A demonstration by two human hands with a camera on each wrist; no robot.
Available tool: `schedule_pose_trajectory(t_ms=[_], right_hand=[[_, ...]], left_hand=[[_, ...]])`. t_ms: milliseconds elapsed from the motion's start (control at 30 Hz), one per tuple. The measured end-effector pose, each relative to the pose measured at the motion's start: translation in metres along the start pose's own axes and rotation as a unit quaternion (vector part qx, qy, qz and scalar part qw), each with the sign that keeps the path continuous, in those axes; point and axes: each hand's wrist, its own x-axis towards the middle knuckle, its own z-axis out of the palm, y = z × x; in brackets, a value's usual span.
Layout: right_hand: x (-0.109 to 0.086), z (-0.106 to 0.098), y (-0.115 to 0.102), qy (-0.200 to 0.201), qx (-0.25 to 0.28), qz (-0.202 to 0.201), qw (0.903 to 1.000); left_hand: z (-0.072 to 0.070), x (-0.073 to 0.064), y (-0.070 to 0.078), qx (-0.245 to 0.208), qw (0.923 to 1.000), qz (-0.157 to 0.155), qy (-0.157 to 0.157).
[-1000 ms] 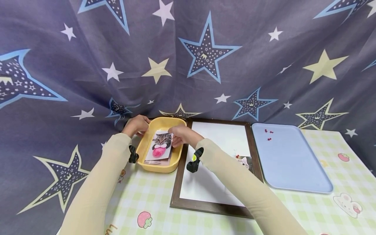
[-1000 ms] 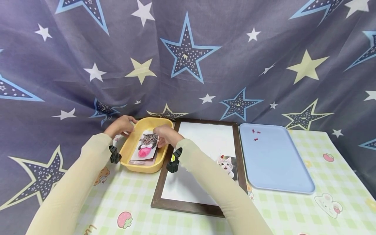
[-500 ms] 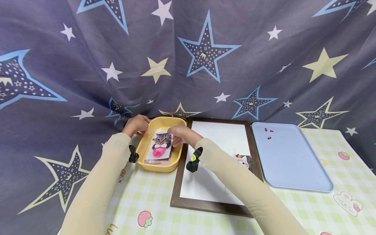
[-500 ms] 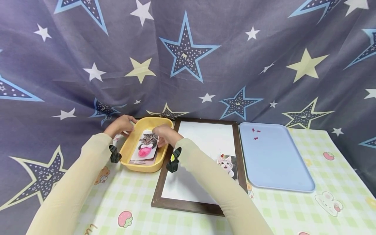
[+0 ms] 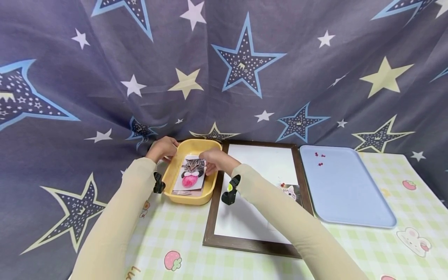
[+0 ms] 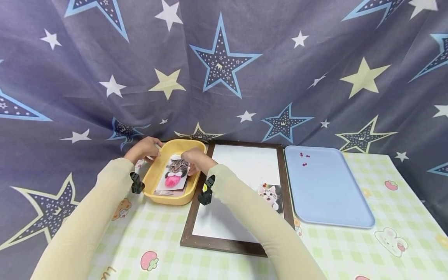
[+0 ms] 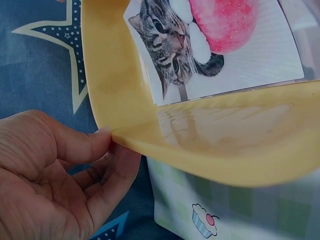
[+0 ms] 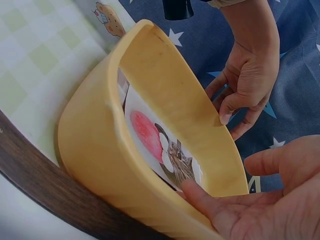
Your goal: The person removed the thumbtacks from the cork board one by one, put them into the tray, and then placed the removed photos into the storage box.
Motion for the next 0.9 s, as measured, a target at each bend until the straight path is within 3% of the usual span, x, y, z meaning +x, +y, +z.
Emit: schedule_pose_trajectory(t_ms=[900], right_hand=[[-0.0006,0.0008,0.0006,0.014,0.02,0.001,0.9997]], left_hand=[[-0.0009,0.0007,0.0002,-0.003,1.0,-0.003,-0.002]])
